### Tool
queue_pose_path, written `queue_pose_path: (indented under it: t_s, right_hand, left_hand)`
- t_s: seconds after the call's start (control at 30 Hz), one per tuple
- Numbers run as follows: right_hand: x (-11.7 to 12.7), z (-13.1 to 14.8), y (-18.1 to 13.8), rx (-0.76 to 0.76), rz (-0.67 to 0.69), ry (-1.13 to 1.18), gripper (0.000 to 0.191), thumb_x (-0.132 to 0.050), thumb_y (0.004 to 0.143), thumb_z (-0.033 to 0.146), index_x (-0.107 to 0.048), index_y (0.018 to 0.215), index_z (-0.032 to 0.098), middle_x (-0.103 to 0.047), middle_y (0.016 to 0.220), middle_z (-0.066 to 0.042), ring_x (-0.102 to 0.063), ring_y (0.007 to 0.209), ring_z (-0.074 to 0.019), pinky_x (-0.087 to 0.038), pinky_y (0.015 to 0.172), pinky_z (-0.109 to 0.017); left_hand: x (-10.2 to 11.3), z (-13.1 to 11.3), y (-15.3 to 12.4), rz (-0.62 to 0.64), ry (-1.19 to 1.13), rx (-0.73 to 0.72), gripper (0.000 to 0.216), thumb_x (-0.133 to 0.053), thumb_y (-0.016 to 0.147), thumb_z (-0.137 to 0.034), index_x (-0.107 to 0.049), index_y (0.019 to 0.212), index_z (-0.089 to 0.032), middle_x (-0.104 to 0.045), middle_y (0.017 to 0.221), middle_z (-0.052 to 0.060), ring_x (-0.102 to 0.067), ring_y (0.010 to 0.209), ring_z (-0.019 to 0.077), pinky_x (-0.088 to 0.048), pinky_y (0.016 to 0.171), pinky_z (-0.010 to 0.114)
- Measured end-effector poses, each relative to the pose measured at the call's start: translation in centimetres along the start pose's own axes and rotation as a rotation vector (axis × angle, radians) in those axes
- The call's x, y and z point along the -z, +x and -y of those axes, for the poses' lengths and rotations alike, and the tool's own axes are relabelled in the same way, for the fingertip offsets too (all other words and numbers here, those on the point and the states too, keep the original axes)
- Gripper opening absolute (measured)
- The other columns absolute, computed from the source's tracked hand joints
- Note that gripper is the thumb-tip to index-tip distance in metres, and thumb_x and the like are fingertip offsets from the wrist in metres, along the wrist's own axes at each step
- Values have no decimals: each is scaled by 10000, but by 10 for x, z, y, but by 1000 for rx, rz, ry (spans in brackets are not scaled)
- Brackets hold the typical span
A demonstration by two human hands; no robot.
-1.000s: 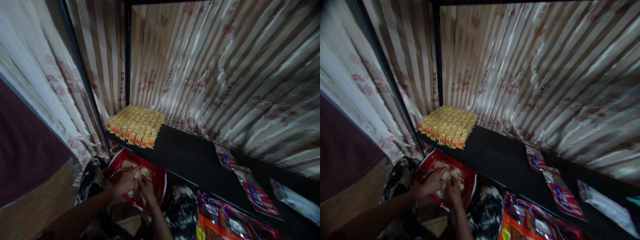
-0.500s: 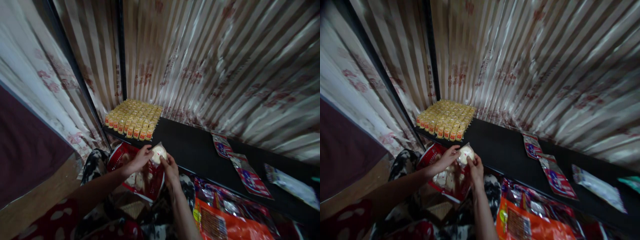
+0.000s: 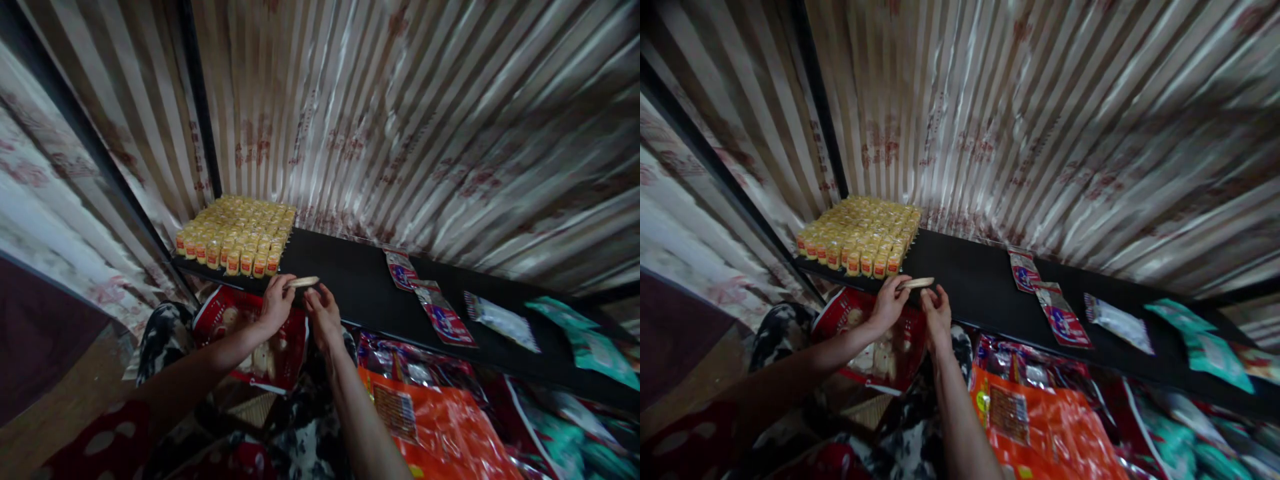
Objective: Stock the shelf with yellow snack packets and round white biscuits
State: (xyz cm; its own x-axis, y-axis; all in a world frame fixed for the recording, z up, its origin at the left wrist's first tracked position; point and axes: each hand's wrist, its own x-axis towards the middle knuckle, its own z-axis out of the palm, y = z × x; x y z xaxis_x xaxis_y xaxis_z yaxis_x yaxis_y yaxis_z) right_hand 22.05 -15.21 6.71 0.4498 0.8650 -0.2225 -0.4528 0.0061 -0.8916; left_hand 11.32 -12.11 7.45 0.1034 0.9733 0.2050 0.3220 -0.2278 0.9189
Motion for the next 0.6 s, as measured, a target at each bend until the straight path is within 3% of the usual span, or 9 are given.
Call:
queue_pose_path:
  t_s: [0.13, 0.3, 0.5, 0.6]
  right_hand:
    - [-9, 3, -4, 49, 75, 88, 646, -755, 602, 376, -488, 1171, 226, -655, 999, -12, -635, 895, -132, -504, 840, -272]
    - [-10, 1, 3, -6, 15, 142, 618, -758, 552, 312, -520, 1112, 209, -674, 901, -1, -636, 788, -135, -519, 769, -283]
    - [2, 9, 19, -15, -60, 147, 487, -719, 506, 213, -565, 968, 201, -664, 786, 28, -602, 654, -107, -501, 626, -230]
    - [7, 11, 28, -14, -65, 113, 433, -698, 518, 223, -573, 932, 188, -648, 722, 30, -579, 607, -103, -478, 577, -216]
  left_hand:
    - [1, -9, -13, 8, 170, -159, 348, -440, 807, -75, -600, 1095, -188, -478, 1235, 85, -454, 1205, 191, -358, 1083, 354]
    - [0, -11, -21, 60, 209, -163, 486, -416, 729, 7, -546, 1155, -188, -334, 1400, 85, -321, 1336, 212, -284, 1138, 377]
    - [-9, -7, -16, 71, -92, -74, 542, -437, 705, -21, -453, 1225, -171, -278, 1436, 125, -369, 1305, 232, -479, 978, 338]
    - [-25, -6, -5, 12, -272, 141, 507, -475, 773, -110, -387, 1270, -158, -321, 1413, 162, -488, 1202, 231, -552, 827, 299]
